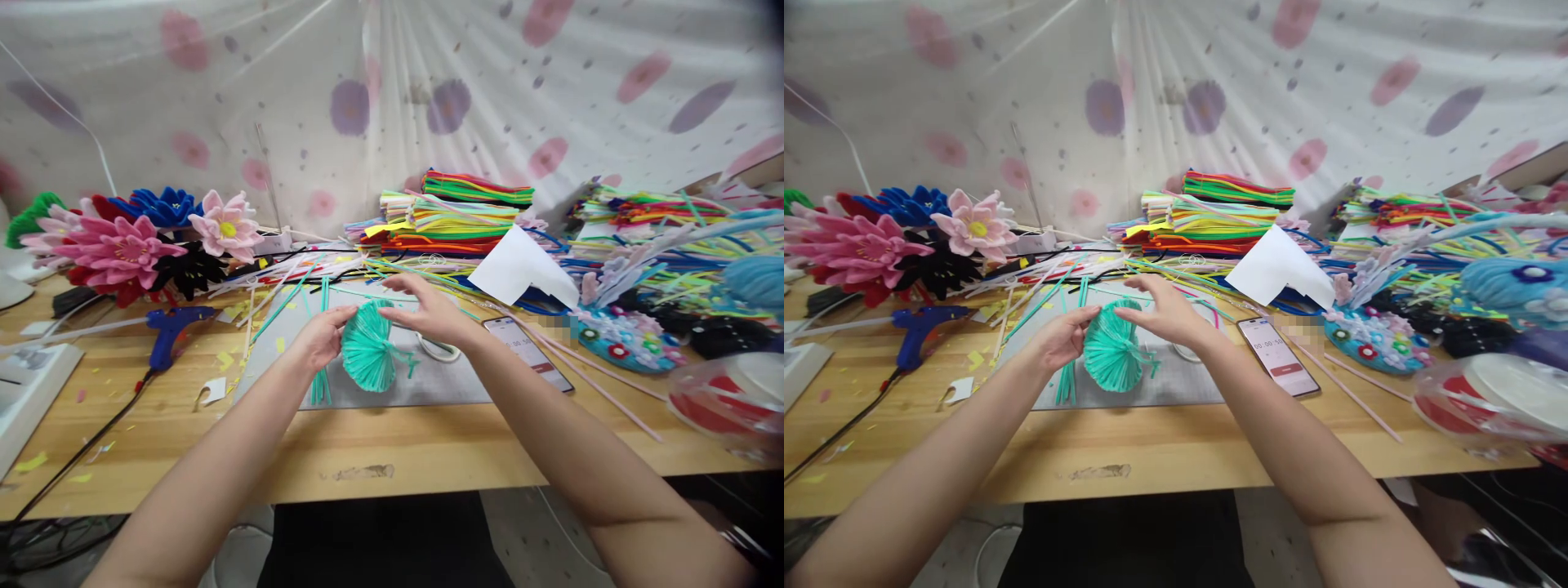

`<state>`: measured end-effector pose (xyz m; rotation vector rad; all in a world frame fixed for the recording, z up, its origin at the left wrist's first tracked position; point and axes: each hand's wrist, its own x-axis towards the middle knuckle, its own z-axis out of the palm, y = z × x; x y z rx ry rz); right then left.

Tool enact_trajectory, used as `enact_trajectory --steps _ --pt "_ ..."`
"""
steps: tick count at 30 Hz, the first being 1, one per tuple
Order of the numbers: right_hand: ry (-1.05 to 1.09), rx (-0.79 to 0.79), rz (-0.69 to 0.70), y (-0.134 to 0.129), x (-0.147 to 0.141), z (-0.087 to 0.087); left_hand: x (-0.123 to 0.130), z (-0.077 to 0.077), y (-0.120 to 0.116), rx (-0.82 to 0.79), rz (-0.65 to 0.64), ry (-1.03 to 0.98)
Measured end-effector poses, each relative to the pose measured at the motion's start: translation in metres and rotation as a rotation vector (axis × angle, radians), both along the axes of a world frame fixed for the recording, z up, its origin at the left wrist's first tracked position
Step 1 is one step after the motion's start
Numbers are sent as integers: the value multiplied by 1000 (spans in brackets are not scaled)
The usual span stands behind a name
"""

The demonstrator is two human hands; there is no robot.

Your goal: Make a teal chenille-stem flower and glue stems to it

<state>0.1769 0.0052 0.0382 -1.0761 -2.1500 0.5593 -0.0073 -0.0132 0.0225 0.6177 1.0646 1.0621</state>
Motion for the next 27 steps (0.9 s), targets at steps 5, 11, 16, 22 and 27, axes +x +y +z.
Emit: enact_trajectory --steps 5,11,16,22,27 --pt "58 -291 147 16 -31 -7 1 3 -3 -3 -59 7" --pt "90 -355 247 26 -37 -7 -30 1 3 56 -257 178" --pt "-21 -388 328 22 -40 11 -45 3 5 80 -391 247" --pt "-227 -313 365 19 -42 29 -48 7 4 57 -464 238" --pt "-350 -233 376 19 -44 34 -48 10 5 8 -490 235"
